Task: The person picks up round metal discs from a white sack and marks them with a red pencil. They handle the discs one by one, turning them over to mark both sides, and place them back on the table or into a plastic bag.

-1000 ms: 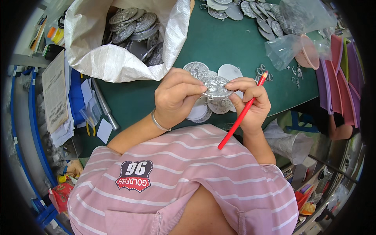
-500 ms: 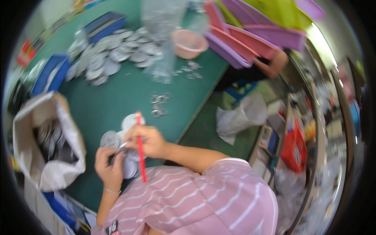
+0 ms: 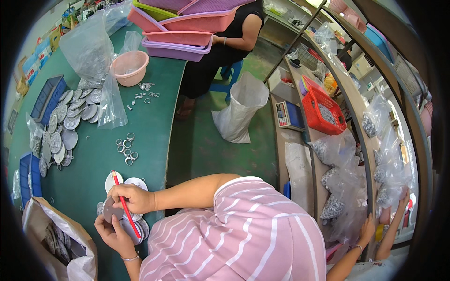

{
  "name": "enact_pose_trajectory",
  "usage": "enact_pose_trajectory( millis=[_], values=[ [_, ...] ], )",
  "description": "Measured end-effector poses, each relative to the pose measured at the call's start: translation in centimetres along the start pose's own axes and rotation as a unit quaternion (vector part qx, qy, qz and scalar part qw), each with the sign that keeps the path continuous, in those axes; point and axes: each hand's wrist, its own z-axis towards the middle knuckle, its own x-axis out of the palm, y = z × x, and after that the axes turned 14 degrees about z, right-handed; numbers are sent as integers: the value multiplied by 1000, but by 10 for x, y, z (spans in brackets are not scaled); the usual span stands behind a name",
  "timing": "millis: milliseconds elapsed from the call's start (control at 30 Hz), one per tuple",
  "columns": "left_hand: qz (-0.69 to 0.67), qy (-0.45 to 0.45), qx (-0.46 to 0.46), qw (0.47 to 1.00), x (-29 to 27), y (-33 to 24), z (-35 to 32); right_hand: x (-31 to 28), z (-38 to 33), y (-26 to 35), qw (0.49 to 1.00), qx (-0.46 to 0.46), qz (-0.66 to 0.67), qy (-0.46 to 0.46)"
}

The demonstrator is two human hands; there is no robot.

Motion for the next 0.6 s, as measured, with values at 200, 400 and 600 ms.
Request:
enact_pose_trajectory(
  millis=[200,400,600],
  values=[
    [21,-21,18,999,1,20,1,3,3,-8,999,-32,-11,-5],
    [100,-24,19,994,-1,32,7,-2,9,16,997,-57,-1,-51],
    [66,-47,49,996,-8,39,9,-66,-22,12,975,-33,-162,-147]
  ],
)
